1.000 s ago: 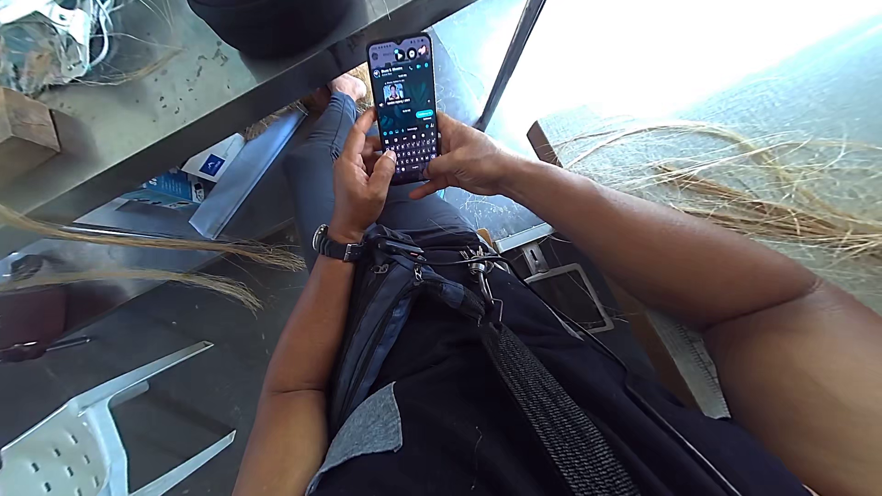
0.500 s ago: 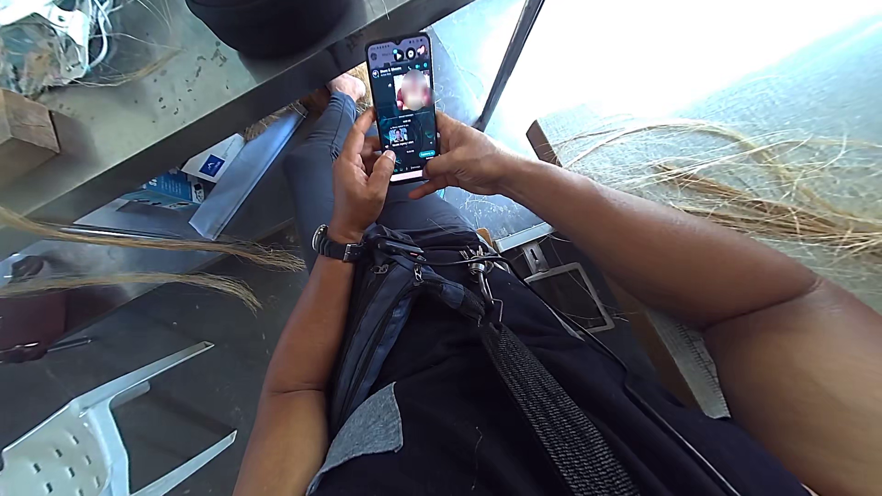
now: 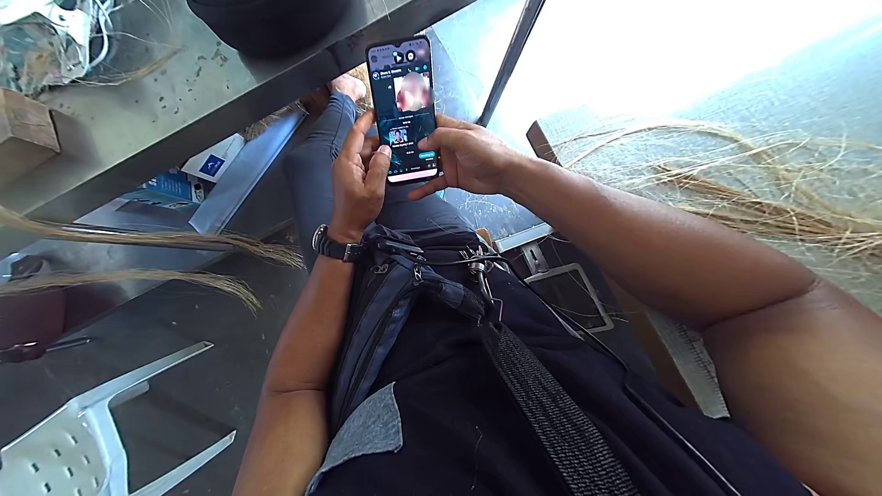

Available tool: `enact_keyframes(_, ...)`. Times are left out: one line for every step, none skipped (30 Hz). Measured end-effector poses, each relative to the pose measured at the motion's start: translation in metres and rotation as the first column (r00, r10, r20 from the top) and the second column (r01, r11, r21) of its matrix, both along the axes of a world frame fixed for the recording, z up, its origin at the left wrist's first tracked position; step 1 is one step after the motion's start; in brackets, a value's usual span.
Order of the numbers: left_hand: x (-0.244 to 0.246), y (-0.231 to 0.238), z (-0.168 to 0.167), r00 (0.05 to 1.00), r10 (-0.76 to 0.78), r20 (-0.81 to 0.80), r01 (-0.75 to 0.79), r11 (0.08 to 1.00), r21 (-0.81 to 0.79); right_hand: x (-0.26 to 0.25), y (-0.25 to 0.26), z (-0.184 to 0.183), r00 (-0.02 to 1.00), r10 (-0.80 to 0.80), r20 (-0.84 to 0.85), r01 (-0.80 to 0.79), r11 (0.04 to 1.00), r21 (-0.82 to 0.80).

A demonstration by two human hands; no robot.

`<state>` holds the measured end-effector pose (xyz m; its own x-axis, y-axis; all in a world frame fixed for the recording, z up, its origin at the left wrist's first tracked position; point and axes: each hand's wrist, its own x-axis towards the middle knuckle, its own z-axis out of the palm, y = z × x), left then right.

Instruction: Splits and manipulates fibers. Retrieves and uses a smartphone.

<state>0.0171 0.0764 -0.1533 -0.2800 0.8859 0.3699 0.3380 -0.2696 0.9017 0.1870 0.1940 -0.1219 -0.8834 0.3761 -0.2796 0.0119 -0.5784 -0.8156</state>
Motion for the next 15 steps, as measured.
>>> enact_keyframes(0.0001, 0.0000, -0.0001, 1.000, 0.000, 0.000, 0.000, 1.000, 0.005, -0.0001, 0.0011, -0.0010, 1.000, 0.007, -0.002, -0.007, 1.000, -0.015)
enact_keyframes(0.0000, -0.0001, 0.0001, 1.000, 0.000, -0.001, 0.000, 1.000, 0.005, -0.0002, 0.0025, -0.0026, 1.000, 0.018, -0.010, -0.018, 0.999, -0.030)
enact_keyframes(-0.0001, -0.0002, 0.0004, 1.000, 0.000, -0.001, 0.000, 1.000, 0.006, -0.0003, 0.0039, -0.0046, 0.999, 0.030, -0.023, -0.030, 0.999, -0.044)
enact_keyframes(-0.0001, -0.0002, 0.0006, 1.000, -0.001, -0.001, 0.001, 1.000, 0.008, -0.0003, 0.0048, -0.0059, 0.999, 0.035, -0.031, -0.037, 0.998, -0.056)
enact_keyframes(0.0000, -0.0002, 0.0008, 1.000, -0.003, -0.001, 0.003, 1.000, 0.008, -0.0004, 0.0052, -0.0062, 0.999, 0.033, -0.033, -0.035, 0.997, -0.066)
enact_keyframes(-0.0001, 0.0000, 0.0009, 1.000, -0.004, 0.001, 0.004, 1.000, 0.010, -0.0003, 0.0052, -0.0059, 0.999, 0.029, -0.032, -0.031, 0.997, -0.071)
enact_keyframes(-0.0001, 0.0001, 0.0010, 1.000, -0.003, 0.001, 0.003, 1.000, 0.011, -0.0002, 0.0051, -0.0054, 0.999, 0.028, -0.031, -0.030, 0.997, -0.072)
enact_keyframes(-0.0002, 0.0001, 0.0008, 1.000, -0.001, 0.000, 0.001, 1.000, 0.012, -0.0001, 0.0046, -0.0047, 0.999, 0.028, -0.029, -0.030, 0.997, -0.070)
enact_keyframes(-0.0002, 0.0001, 0.0007, 1.000, 0.003, -0.004, -0.003, 1.000, 0.012, 0.0001, 0.0037, -0.0033, 0.999, 0.025, -0.021, -0.026, 0.998, -0.064)
enact_keyframes(-0.0004, 0.0002, 0.0008, 1.000, 0.007, -0.008, -0.007, 1.000, 0.013, 0.0001, 0.0026, -0.0018, 1.000, 0.018, -0.010, -0.018, 0.998, -0.052)
enact_keyframes(-0.0003, 0.0000, 0.0012, 1.000, 0.010, -0.010, -0.010, 1.000, 0.010, 0.0000, 0.0007, -0.0005, 1.000, 0.004, 0.000, -0.004, 1.000, -0.027)
enact_keyframes(-0.0002, -0.0003, 0.0015, 1.000, 0.014, -0.011, -0.014, 1.000, 0.005, 0.0001, -0.0010, -0.0003, 1.000, -0.008, 0.002, 0.008, 1.000, 0.004)
enact_keyframes(-0.0003, -0.0005, 0.0016, 1.000, 0.013, -0.009, -0.013, 1.000, 0.003, 0.0003, -0.0016, -0.0022, 1.000, -0.008, -0.011, 0.008, 0.999, 0.035)
enact_keyframes(-0.0004, -0.0005, 0.0017, 1.000, 0.014, -0.009, -0.014, 1.000, 0.005, 0.0004, -0.0011, -0.0045, 1.000, 0.003, -0.028, -0.001, 0.998, 0.057)
enact_keyframes(-0.0006, -0.0002, 0.0013, 1.000, 0.015, -0.011, -0.015, 1.000, 0.010, 0.0003, -0.0007, -0.0060, 0.999, 0.010, -0.040, -0.007, 0.997, 0.074)
